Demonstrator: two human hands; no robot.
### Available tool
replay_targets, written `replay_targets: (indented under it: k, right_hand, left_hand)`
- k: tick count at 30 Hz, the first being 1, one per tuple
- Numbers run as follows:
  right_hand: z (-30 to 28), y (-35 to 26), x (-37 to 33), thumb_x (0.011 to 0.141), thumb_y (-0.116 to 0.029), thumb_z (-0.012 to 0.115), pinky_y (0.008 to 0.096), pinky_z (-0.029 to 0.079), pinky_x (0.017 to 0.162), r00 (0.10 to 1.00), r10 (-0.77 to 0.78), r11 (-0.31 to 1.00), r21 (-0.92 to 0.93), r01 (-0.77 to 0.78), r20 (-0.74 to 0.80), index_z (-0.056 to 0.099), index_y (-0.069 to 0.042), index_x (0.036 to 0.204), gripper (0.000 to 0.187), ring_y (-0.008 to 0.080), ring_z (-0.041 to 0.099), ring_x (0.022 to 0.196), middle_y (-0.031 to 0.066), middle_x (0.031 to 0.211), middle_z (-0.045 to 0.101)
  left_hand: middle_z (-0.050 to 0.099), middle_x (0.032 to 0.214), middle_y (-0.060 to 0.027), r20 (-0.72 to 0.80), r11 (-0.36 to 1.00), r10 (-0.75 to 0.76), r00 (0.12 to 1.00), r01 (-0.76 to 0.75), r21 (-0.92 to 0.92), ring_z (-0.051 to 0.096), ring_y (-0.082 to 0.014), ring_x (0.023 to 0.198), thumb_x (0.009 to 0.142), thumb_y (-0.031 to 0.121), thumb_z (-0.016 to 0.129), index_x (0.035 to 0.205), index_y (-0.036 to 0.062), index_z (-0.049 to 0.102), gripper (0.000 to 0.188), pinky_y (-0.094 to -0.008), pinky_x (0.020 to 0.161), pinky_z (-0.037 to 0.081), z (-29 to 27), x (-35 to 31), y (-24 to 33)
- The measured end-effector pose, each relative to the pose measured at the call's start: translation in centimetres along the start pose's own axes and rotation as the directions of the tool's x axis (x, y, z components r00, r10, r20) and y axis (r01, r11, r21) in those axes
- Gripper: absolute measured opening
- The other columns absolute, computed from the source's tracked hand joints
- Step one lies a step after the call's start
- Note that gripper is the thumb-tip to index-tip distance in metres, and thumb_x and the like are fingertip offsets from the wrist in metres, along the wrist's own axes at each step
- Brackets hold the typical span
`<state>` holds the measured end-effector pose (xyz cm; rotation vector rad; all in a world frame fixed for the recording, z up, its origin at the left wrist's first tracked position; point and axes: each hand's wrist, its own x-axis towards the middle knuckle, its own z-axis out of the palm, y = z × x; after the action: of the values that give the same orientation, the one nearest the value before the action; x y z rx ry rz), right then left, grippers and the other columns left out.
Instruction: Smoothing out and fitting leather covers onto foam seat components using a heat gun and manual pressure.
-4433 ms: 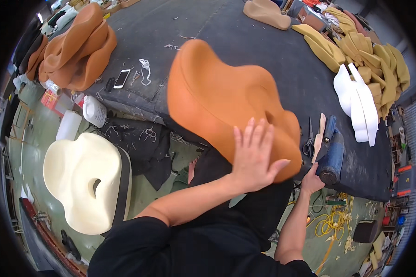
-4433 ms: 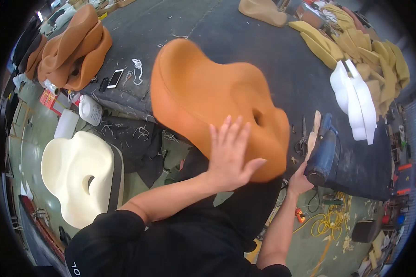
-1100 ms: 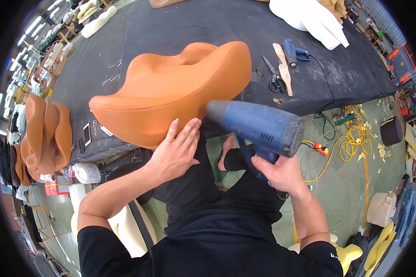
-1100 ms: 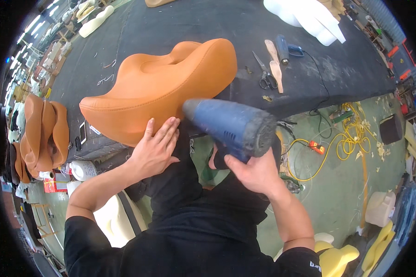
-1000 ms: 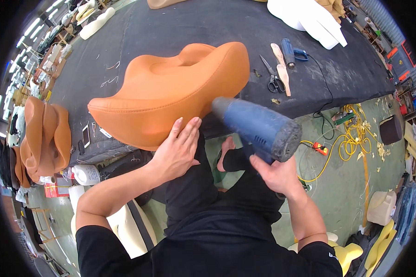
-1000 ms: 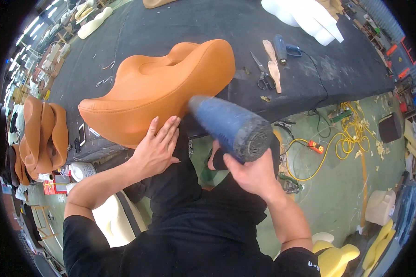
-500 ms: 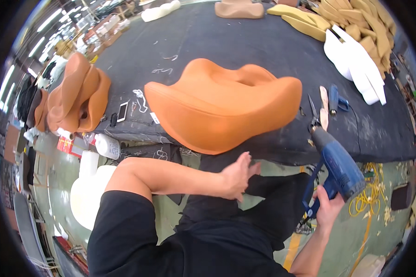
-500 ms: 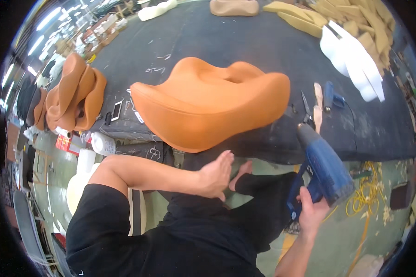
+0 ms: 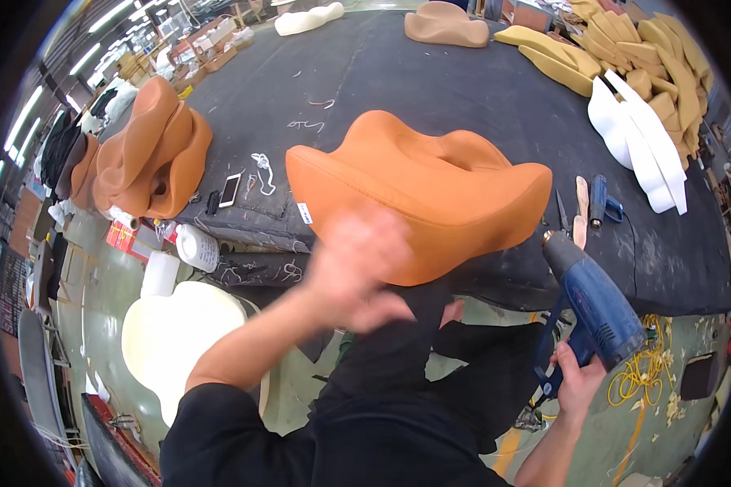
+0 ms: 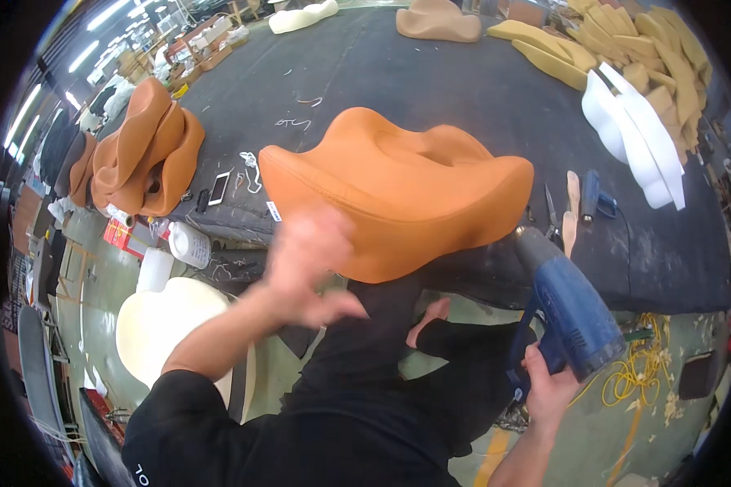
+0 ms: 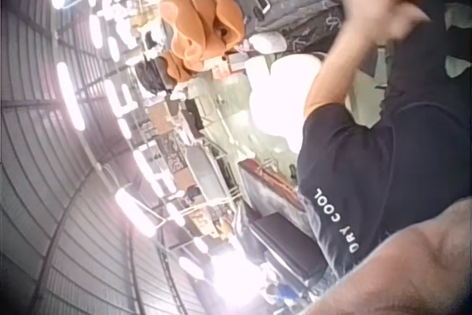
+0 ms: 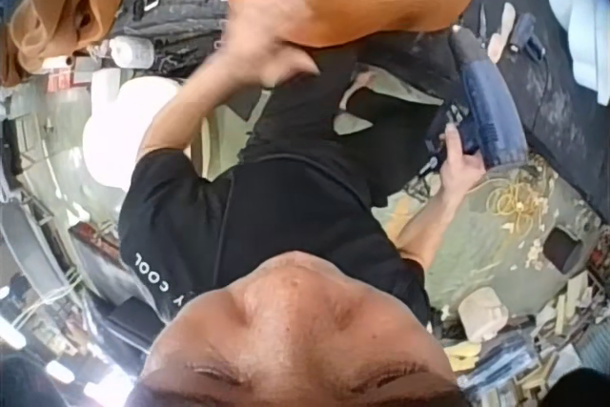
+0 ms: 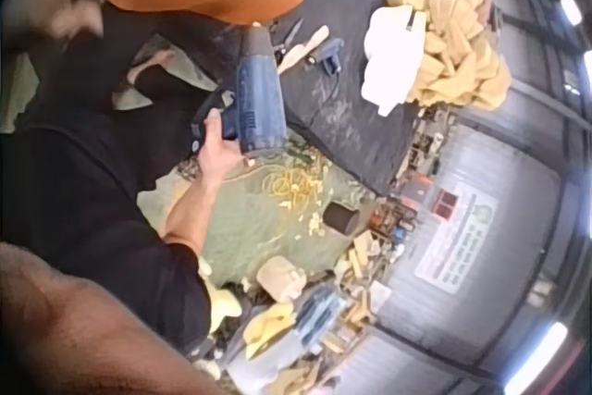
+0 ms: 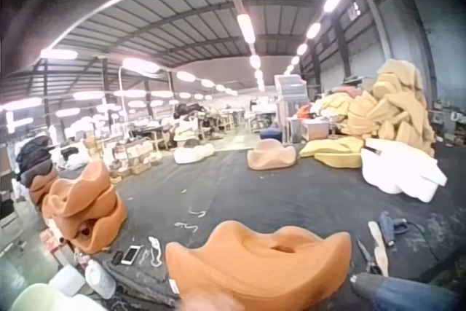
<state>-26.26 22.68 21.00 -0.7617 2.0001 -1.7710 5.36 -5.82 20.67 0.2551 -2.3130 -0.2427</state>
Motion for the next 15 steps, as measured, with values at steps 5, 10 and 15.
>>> replay_targets:
  k: [5,10,15]
  right_hand:
    - [0.6,-0.7,0.8,0.090,-0.005,0.079,0.0286,0.055,0.066,1.000,0.013,1.000,0.021,-0.014,0.016,0.063,0.003,0.111,0.027,0.0150,0.066,0.071,0.0081,0.094,0.067]
    - [1.1,-1.1,-0.4,0.088,-0.004,0.078,0.0293,0.054,0.073,0.999,0.016,0.998,0.067,-0.018,0.029,0.066,0.001,0.106,0.022,0.0134,0.066,0.077,0.0042,0.090,0.067]
    - [-0.2,-1.9,-0.4,0.087,-0.006,0.078,0.0303,0.056,0.067,0.996,0.073,0.997,-0.022,-0.074,-0.058,0.063,0.002,0.111,0.030,0.0151,0.066,0.073,0.0079,0.092,0.066]
  left_hand:
    - [0.034,0.168,-0.0155,0.157,0.878,-0.432,0.888,0.373,0.301,0.017,-0.0482,0.159,0.047,0.069,0.094,0.165,0.0088,0.028,0.148,-0.0614,0.127,0.019,-9.8,1.1,-12.4]
    - [0.064,0.138,-0.0179,0.392,0.931,-0.364,0.845,0.323,0.170,0.052,-0.0386,0.142,0.043,0.047,0.103,0.135,0.0041,0.059,0.111,-0.0496,0.116,0.041,-10.0,5.7,-15.3]
    - [0.069,0.108,-0.0156,0.408,0.934,-0.356,0.841,0.334,0.127,0.065,-0.0381,0.107,0.038,0.040,0.102,0.112,0.0026,0.068,0.089,-0.0450,0.097,0.049,-7.9,13.1,-12.3]
